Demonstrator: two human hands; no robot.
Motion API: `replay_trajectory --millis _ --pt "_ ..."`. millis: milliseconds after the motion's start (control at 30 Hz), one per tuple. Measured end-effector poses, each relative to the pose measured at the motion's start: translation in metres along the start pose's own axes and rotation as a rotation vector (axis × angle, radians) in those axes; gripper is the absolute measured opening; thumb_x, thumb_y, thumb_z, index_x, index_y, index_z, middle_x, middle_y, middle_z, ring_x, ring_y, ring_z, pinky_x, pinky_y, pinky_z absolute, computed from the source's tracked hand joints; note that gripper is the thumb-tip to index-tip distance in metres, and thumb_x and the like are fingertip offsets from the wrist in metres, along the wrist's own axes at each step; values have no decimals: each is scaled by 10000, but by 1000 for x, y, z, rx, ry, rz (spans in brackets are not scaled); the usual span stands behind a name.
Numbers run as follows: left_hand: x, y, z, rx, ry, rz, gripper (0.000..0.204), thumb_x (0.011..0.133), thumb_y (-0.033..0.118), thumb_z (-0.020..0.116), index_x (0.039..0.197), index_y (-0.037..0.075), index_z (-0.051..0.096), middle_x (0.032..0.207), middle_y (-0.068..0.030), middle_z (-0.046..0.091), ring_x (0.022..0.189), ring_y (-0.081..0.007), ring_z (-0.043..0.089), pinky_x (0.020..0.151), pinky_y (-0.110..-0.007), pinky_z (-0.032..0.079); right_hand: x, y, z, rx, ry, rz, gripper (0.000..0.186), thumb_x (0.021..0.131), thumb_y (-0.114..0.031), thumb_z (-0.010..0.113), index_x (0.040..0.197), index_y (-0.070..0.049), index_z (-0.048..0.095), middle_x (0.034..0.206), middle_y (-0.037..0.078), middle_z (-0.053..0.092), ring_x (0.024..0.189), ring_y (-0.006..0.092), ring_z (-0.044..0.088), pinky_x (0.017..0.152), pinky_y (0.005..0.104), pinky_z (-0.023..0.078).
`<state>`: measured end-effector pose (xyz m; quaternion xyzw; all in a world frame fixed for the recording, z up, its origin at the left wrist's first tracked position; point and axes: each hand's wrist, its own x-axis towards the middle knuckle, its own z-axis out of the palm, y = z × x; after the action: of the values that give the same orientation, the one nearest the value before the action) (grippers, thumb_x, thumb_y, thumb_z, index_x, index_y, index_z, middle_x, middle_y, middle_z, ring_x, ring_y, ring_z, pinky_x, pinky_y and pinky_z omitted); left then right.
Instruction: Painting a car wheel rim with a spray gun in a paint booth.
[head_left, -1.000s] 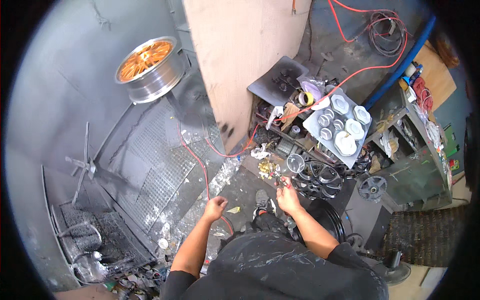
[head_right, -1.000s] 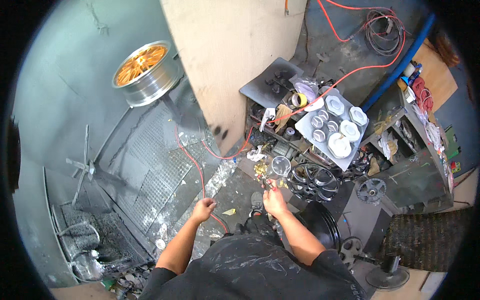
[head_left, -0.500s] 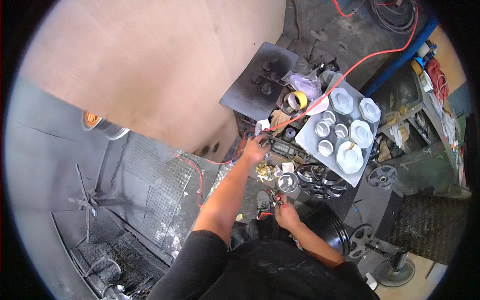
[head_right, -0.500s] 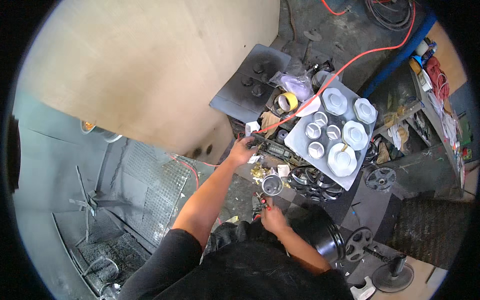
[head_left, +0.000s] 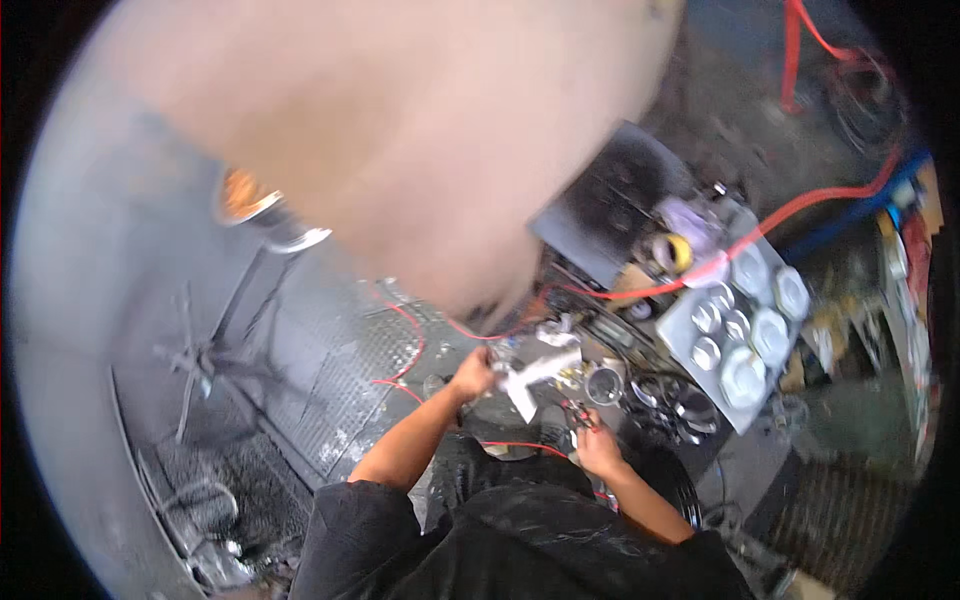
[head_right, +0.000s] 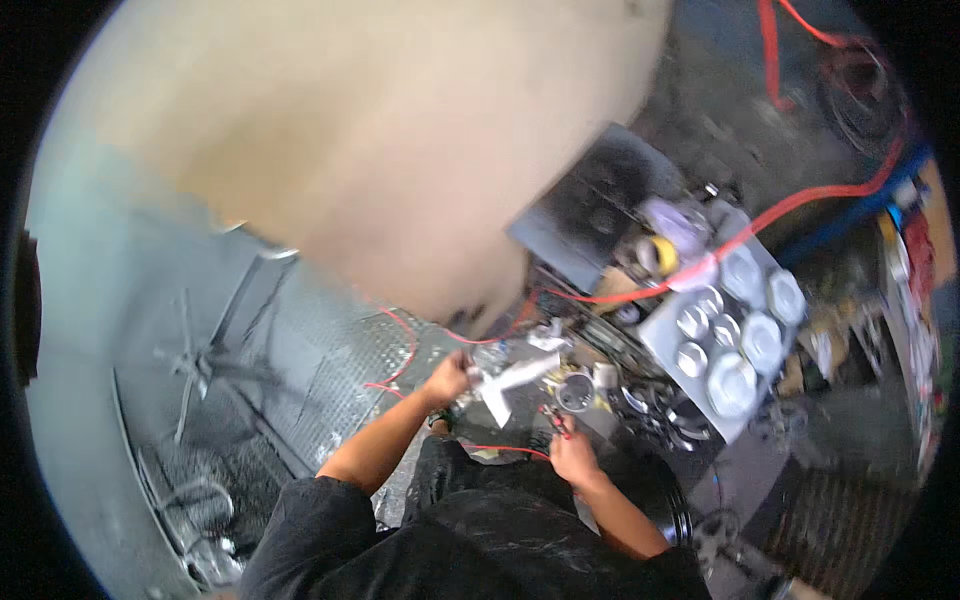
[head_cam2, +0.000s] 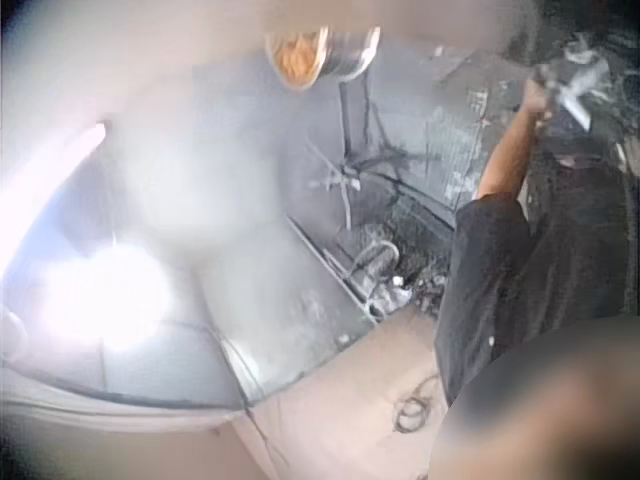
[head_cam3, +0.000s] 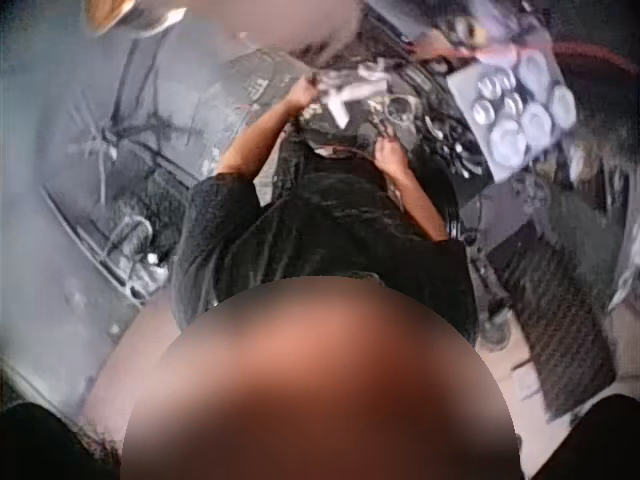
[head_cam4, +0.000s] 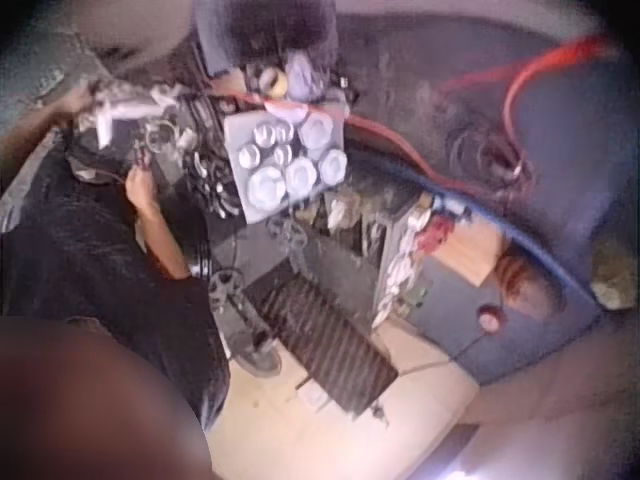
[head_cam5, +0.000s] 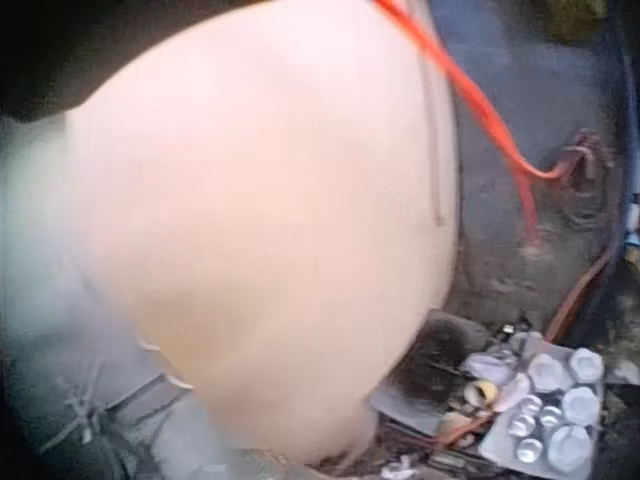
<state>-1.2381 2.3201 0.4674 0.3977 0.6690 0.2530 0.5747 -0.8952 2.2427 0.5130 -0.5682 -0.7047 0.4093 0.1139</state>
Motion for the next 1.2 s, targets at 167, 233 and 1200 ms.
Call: replay_trajectory --millis 167,233,1200 --pt "-127 -155 -108 488 -288 29 336 830 290 694 1045 42 764 941 -207 754 888 -337 726 799 -461 560 39 -71 38 14 -103 -111 451 940 -74 562 1377 -44 454 1114 310 681 1017 537 649 888 589 523" --pt "-173 -197 -134 374 -300 19 345 834 319 711 1073 78 775 985 -217 755 918 -378 719 824 -478 554 58 -110 57 -73 -149 -205 418 948 -72 557 1356 -43 472 1128 294 685 1039 529 649 900 567 529" --pt "-199 -42 -450 365 298 428 263 837 14 633 1064 54 759 1008 -178 724 987 -396 698 864 -455 561 340 -537 144 199 -21 -732 374 989 30 513 1360 -23 495 1114 97 687 618 134 605 569 324 513"
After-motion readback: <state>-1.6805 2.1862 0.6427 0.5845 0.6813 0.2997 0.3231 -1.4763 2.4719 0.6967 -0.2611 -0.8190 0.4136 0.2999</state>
